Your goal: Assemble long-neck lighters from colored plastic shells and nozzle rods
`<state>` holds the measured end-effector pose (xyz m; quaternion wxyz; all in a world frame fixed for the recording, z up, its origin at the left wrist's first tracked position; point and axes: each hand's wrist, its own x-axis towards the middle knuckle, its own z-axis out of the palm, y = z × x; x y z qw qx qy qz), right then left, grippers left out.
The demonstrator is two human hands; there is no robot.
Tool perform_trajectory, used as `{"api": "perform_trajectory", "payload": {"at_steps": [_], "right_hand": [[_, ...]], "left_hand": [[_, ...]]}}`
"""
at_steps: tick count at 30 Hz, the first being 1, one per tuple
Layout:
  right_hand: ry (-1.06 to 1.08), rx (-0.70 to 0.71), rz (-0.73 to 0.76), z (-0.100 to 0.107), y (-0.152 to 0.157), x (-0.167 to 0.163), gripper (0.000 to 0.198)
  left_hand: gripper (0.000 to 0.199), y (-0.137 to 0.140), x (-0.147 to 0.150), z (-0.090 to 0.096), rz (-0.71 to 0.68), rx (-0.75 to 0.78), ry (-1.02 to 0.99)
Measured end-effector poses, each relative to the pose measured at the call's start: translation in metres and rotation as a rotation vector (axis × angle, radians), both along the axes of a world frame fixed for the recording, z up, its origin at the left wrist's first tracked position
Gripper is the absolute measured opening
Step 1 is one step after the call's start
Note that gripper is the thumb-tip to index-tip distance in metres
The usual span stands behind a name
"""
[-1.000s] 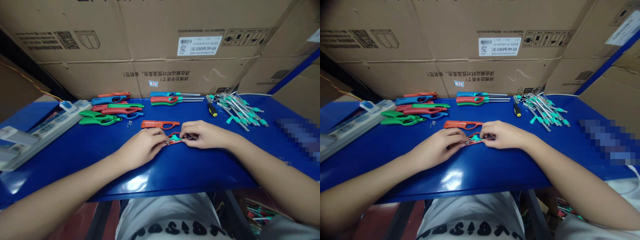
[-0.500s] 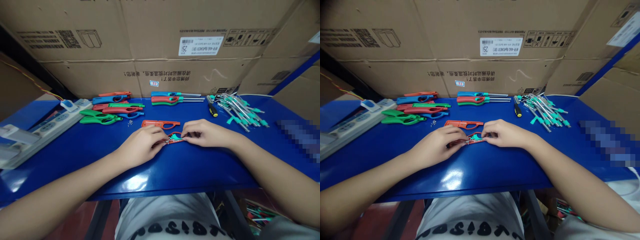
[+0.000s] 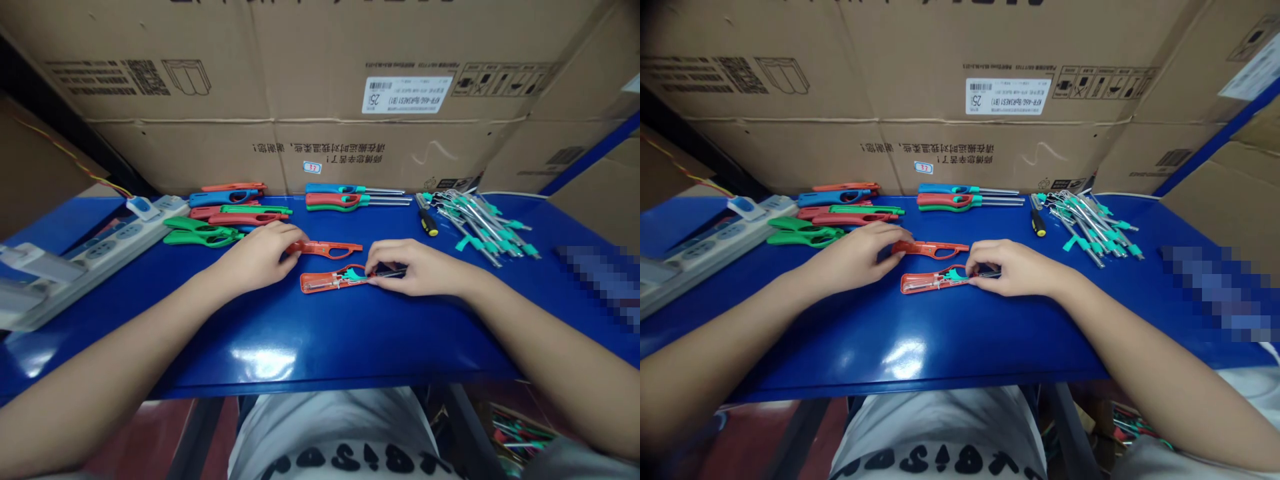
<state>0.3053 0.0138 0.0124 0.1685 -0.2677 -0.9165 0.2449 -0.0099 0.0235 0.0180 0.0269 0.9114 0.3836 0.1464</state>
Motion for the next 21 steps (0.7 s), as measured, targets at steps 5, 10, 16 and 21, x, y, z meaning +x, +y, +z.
{"api": "perform_trajectory", "payload": {"at_steps": [5, 10, 16, 21], "right_hand": [[-0.021, 0.03, 0.0, 0.002, -0.006, -0.006, 0.011], [-0.021, 0.042, -0.002, 0.0, -0.006, -0.007, 0.013], [-0.032, 0.027, 0.03, 0.004, -0.006, -0.006, 0.02], [-0.114, -0.07, 0.003, 0.015, -0.01, -0.003, 0.024]], "left_hand": [[0.019, -0.024, 0.022, 0.005, -0.154, -0.017, -0.185], [0.028, -0.049, 0.04, -0.003, -0.208, -0.069, -0.089], [0.039, -0.05, 0.042, -0.014, -0.206, -0.123, -0.079], [0.035, -0.049, 0.042, -0.018, -0.225, -0.149, -0.129]]}}
